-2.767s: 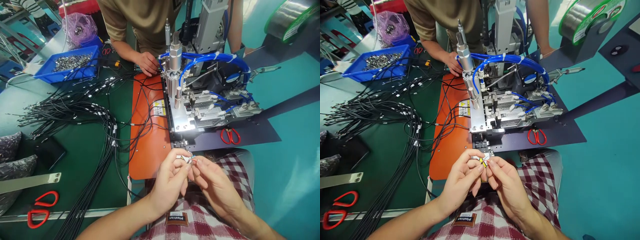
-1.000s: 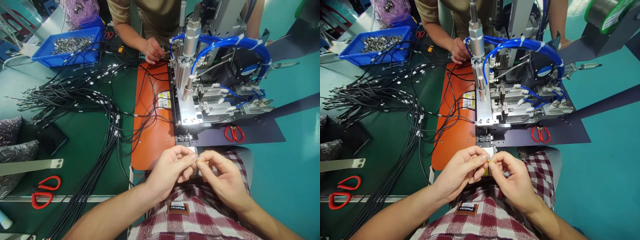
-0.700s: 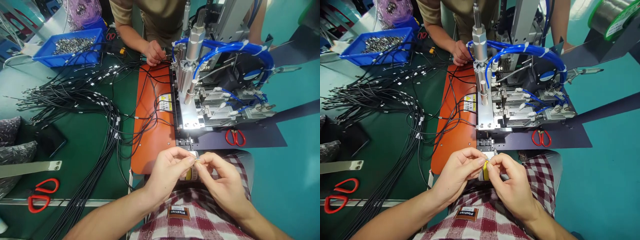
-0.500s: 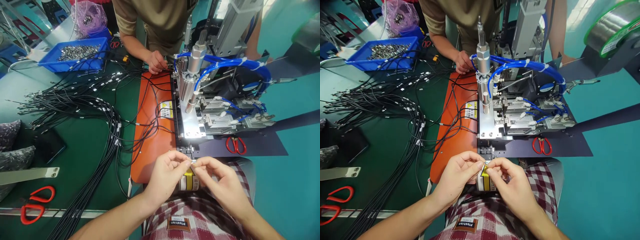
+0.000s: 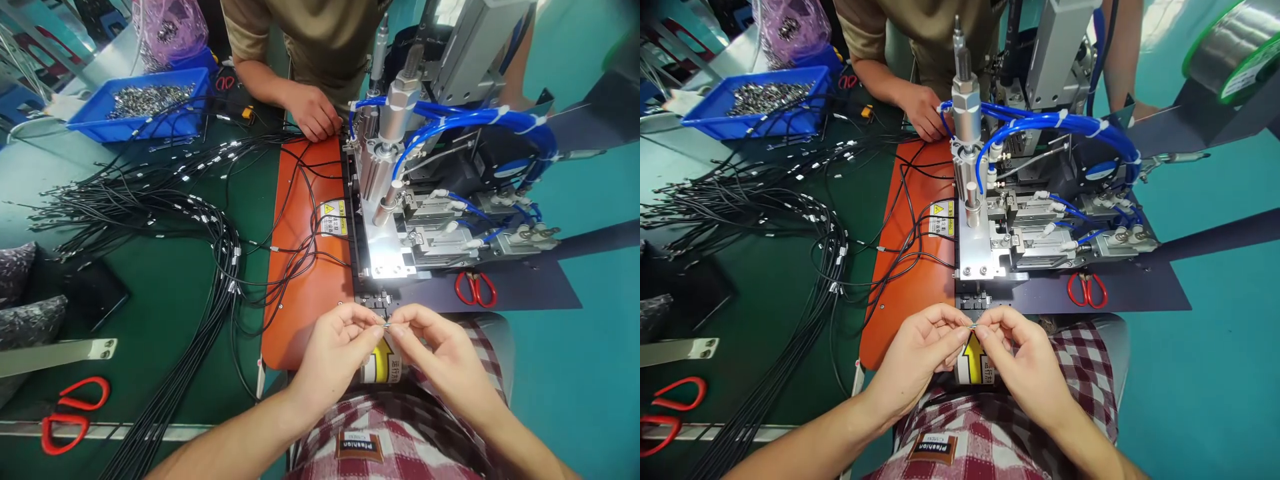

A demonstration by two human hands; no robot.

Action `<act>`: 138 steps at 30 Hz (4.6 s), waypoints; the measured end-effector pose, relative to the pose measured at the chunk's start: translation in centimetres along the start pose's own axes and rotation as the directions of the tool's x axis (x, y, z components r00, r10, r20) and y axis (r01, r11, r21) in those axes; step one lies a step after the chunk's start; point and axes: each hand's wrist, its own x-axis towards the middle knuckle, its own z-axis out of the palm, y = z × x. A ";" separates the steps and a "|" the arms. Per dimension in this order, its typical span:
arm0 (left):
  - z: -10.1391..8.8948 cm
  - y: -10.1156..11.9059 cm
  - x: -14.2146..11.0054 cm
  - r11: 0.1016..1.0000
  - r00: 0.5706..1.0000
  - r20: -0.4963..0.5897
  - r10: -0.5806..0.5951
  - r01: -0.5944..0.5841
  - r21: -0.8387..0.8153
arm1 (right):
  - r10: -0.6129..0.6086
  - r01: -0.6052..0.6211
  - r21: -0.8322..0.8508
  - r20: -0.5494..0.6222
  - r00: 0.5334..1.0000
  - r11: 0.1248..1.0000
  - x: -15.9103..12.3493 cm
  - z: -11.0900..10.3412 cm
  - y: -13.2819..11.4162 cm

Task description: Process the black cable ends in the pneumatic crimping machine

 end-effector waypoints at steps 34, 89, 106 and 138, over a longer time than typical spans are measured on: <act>1.0 -0.3 -0.5 0.991 0.997 0.009 -0.081 0.082 -0.101 | 0.008 -0.010 0.029 0.053 0.999 1.000 -0.8 -0.7 0.1; 0.5 -0.1 -0.5 0.838 0.973 0.041 0.227 -0.216 0.502 | -0.034 0.073 -0.184 0.204 0.978 0.980 -0.5 -2.3 -0.8; 1.3 0.2 -0.2 0.951 0.984 0.006 0.179 -0.174 0.254 | 0.114 -0.190 0.224 0.312 0.943 0.956 -0.3 -2.0 -0.8; -2.7 -0.2 3.6 -0.445 0.511 0.719 0.472 -0.566 0.694 | 0.120 -0.135 0.078 0.173 0.978 0.988 4.6 -3.3 0.6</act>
